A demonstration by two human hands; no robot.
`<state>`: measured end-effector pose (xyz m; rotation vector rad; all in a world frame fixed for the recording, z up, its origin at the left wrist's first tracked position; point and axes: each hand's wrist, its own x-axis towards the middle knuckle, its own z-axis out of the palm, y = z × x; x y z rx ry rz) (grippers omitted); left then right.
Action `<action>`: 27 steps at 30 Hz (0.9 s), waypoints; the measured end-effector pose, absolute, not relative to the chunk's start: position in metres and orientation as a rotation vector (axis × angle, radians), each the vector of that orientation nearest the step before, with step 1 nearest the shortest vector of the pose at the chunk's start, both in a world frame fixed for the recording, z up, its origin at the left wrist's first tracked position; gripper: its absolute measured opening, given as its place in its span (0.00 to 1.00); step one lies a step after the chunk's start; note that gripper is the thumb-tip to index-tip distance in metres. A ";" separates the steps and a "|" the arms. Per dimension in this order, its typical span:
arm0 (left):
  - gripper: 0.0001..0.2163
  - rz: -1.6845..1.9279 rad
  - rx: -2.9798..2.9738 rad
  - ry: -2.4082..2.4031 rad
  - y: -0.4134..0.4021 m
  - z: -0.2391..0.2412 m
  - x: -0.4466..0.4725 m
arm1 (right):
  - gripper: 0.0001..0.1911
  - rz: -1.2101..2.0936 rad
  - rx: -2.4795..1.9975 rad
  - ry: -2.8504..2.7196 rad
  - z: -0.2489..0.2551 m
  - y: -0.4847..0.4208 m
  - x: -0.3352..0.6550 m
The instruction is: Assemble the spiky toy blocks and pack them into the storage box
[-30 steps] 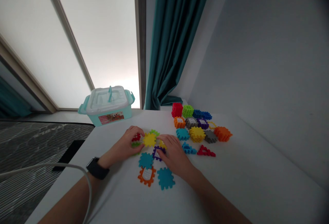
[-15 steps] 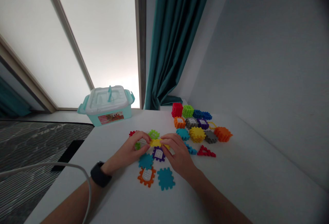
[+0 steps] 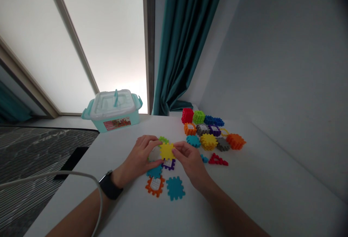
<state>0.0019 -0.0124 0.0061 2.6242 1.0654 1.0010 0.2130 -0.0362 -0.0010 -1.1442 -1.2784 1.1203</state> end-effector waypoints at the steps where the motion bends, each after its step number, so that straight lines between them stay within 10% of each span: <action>1: 0.20 1.003 2.626 1.062 -0.013 0.007 0.002 | 0.15 1.138 -1.135 -1.276 -0.001 -0.037 0.212; 12: 0.21 1.154 2.597 1.083 -0.006 0.004 -0.007 | 0.13 0.271 -0.964 -1.999 0.009 -0.041 0.225; 27: 0.22 1.124 2.558 1.039 -0.007 0.004 -0.005 | 0.09 0.161 -0.914 -2.050 0.002 -0.035 0.230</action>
